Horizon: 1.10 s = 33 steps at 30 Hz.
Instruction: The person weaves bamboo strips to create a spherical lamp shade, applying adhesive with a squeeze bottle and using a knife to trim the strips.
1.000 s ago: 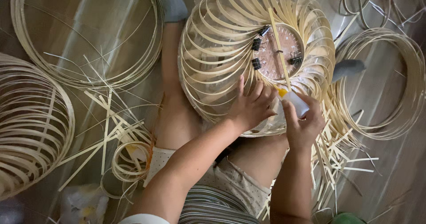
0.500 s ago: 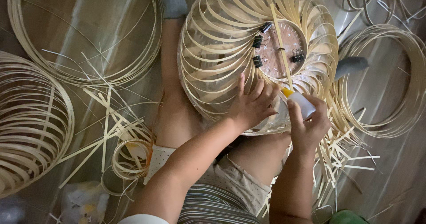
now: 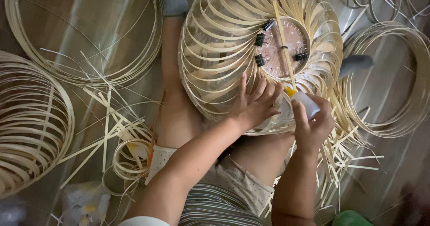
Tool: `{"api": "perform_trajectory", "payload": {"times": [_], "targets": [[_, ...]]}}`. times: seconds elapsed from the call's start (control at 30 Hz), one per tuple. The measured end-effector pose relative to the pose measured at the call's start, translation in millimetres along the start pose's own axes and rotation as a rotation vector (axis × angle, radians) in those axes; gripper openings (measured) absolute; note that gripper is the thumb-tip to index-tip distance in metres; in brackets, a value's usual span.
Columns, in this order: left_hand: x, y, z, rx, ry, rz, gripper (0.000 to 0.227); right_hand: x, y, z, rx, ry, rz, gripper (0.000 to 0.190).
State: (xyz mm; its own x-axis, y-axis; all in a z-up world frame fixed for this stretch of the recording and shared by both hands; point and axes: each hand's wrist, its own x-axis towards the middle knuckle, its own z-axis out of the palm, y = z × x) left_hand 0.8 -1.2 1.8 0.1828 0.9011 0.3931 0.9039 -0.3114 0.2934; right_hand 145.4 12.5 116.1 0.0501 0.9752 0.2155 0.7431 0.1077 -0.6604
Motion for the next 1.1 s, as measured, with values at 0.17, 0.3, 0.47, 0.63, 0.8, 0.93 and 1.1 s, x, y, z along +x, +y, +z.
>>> {"api": "perform_trajectory", "payload": {"times": [0.17, 0.3, 0.47, 0.63, 0.8, 0.93, 1.1], "targets": [[0, -1, 0, -0.027, -0.007, 0.009, 0.093, 1, -1, 1, 0.127, -0.015, 0.006, 0.03], [0, -1, -1, -0.044, -0.06, 0.004, 0.097, 2, 2, 2, -0.011, -0.023, -0.061, 0.03], [1, -1, -2, -0.028, -0.037, 0.003, 0.095, 3, 18, -2, 0.228, -0.036, 0.069, 0.031], [0, -2, 1, -0.025, 0.031, 0.018, 0.086, 26, 35, -4, 0.661, -0.03, 0.29, 0.036], [-1, -2, 1, 0.018, -0.024, 0.022, 0.088, 80, 35, 18, 0.856, -0.11, 0.317, 0.032], [-1, -1, 1, -0.026, -0.081, 0.022, 0.085, 115, 22, 44, 0.479, -0.111, 0.112, 0.043], [1, -1, -1, -0.068, -0.042, 0.006, 0.086, 143, 12, 82, 0.284, -0.081, -0.044, 0.045]]}}
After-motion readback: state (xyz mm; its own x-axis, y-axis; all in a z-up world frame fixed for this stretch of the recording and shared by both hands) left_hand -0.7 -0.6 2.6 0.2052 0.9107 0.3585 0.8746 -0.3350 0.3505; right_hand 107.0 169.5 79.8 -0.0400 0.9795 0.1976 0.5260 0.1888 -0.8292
